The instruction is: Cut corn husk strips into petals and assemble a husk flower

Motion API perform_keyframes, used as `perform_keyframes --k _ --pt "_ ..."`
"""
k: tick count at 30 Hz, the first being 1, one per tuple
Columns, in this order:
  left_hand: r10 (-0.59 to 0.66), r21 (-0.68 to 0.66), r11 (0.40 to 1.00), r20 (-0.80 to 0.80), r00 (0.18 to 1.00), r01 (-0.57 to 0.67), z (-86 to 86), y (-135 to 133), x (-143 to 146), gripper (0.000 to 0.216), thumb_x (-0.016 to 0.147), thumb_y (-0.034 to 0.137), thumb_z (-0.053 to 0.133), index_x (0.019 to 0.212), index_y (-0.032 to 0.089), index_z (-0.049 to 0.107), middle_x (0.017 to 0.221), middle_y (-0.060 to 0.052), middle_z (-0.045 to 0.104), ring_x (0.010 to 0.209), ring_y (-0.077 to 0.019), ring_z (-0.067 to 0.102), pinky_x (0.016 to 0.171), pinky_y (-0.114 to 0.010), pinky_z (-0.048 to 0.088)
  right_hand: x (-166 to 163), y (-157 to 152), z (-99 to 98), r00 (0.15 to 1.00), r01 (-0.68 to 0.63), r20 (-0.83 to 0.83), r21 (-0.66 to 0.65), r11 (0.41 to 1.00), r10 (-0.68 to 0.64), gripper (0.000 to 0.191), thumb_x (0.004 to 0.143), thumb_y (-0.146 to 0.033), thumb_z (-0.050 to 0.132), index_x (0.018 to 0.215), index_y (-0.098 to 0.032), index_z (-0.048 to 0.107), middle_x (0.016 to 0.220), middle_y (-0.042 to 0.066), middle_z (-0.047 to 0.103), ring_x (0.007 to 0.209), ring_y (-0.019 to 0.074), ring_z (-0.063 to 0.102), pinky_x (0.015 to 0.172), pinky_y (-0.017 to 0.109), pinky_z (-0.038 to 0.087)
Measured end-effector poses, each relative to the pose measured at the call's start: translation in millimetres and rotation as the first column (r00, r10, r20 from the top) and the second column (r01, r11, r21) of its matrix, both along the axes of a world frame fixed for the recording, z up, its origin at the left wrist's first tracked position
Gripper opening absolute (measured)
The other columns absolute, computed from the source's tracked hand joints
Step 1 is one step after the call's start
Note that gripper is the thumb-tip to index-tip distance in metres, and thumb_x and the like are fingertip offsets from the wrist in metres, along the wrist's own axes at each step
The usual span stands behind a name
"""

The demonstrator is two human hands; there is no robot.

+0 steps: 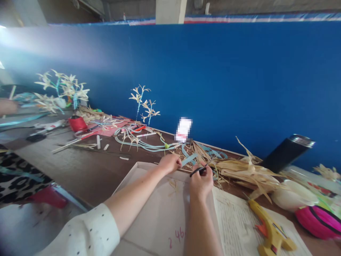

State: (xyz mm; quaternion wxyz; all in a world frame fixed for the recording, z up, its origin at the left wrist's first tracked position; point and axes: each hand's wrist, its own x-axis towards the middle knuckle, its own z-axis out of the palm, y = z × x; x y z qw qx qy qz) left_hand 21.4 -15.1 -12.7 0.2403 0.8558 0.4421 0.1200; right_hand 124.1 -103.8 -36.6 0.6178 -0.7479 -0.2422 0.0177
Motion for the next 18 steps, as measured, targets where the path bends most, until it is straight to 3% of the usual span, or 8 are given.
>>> perform_keyframes --k 3,9,16,18 --pt "-0.089 -0.002 0.996 -0.019 0.996 0.089 4.2 0 5 0.014 0.069 0.024 0.059 0.076 0.025 0.071 0.079 -0.003 0.07 0.079 -0.0187 0.063 0.073 -0.026 0.047 0 -1 1.6 1.0 0.014 -0.019 0.005 1.0 -0.014 0.037 0.063 -0.032 0.064 0.098 -0.017 0.066 0.062 0.0 0.059 0.051 0.0143 0.049 0.054 0.026 0.04" --pt "0.141 0.034 0.99 -0.048 0.989 -0.139 19.5 12 0 0.023 0.078 0.026 0.05 0.084 0.016 0.07 0.094 -0.014 0.068 0.088 -0.024 0.062 0.077 -0.032 0.047 3 -1 -4.1 0.999 0.024 -0.035 0.039 0.999 -0.023 0.039 0.063 -0.033 0.064 0.098 -0.016 0.066 0.062 -0.001 0.059 0.052 0.0145 0.051 0.054 0.027 0.042" --pt "0.115 -0.051 0.992 -0.082 0.99 -0.12 8.3 20 3 0.034 0.074 0.045 0.054 0.084 0.016 0.07 0.093 -0.014 0.067 0.086 -0.0249 0.062 0.074 -0.032 0.048 15 7 -18.7 0.99 0.018 -0.142 0.174 0.985 0.007 0.042 0.062 -0.036 0.065 0.099 -0.016 0.063 0.063 0.0 0.061 0.054 0.015 0.055 0.048 0.024 0.043" --pt "0.09 -0.012 0.996 -0.054 0.994 -0.091 4.0 18 8 0.031 0.075 0.041 0.054 0.086 0.017 0.07 0.095 -0.013 0.066 0.087 -0.0239 0.061 0.075 -0.031 0.047 17 7 -18.5 0.981 0.022 -0.193 0.239 0.971 0.026 0.041 0.062 -0.035 0.065 0.098 -0.016 0.062 0.066 0.001 0.062 0.055 0.0149 0.056 0.047 0.024 0.043"
